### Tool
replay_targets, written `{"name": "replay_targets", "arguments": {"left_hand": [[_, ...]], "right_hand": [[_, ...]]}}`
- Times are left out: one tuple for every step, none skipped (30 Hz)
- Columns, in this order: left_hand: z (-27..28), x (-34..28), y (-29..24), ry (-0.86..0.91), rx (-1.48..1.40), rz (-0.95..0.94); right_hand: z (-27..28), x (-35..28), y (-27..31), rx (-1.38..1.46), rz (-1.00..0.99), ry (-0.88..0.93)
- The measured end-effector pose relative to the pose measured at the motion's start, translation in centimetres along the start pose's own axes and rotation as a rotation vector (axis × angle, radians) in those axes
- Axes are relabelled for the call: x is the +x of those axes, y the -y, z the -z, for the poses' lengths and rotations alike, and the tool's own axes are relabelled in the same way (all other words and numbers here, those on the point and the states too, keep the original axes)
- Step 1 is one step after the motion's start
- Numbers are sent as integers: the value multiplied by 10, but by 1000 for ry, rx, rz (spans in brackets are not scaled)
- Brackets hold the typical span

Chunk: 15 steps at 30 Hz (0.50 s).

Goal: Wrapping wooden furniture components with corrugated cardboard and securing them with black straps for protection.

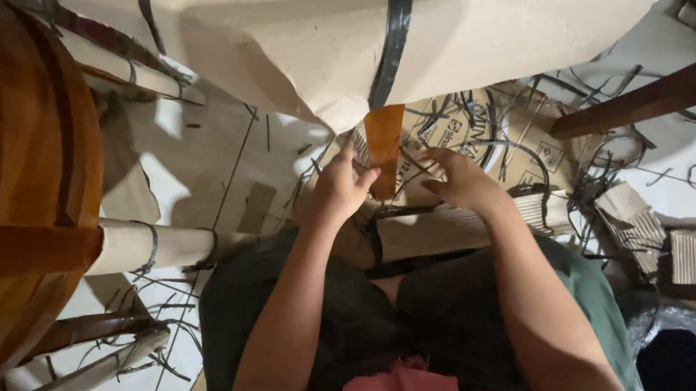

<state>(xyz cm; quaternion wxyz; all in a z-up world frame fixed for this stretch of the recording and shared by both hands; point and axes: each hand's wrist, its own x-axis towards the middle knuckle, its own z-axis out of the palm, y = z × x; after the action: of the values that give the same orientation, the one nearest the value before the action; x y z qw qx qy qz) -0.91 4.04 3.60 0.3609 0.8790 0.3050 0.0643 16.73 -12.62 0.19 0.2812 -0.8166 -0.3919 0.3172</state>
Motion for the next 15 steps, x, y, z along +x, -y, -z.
{"name": "replay_targets", "arguments": {"left_hand": [[2,0,2,4,-4,2],[3,-1,4,233,150,137],[5,-2,7,462,306,271],[0,-1,13,469,302,277],[-6,0,19,550,358,265],[-10,2,25,628,416,251],[-13,4,30,632,415,255],[-16,8,35,617,397,223],[-19,13,39,601,378,190],[-18,11,39,605,379,192],[-17,10,39,629,361,183],[-16,9,39,649,340,174],[-3,6,24,650,338,176],[10,3,10,695,262,146],[23,0,-4,738,185,116]], "right_hand": [[-5,6,-16,-2,-5,3],[-12,11,-32,-123,-46,45],[-19,16,-48,-244,-87,88],[-29,24,-56,-244,-91,97],[-39,31,-63,-249,-92,148],[-49,39,-70,-252,-91,196],[-51,35,-53,-251,-93,202],[-51,32,-36,-258,-69,206],[-52,30,-19,-266,-46,211],[-66,39,-39,-263,-48,214],[-81,48,-58,-339,-98,222],[-94,58,-78,-419,-146,230],[-79,49,-57,-420,-145,233],[-64,41,-36,-250,-41,122],[-48,34,-15,-80,61,10]]}}
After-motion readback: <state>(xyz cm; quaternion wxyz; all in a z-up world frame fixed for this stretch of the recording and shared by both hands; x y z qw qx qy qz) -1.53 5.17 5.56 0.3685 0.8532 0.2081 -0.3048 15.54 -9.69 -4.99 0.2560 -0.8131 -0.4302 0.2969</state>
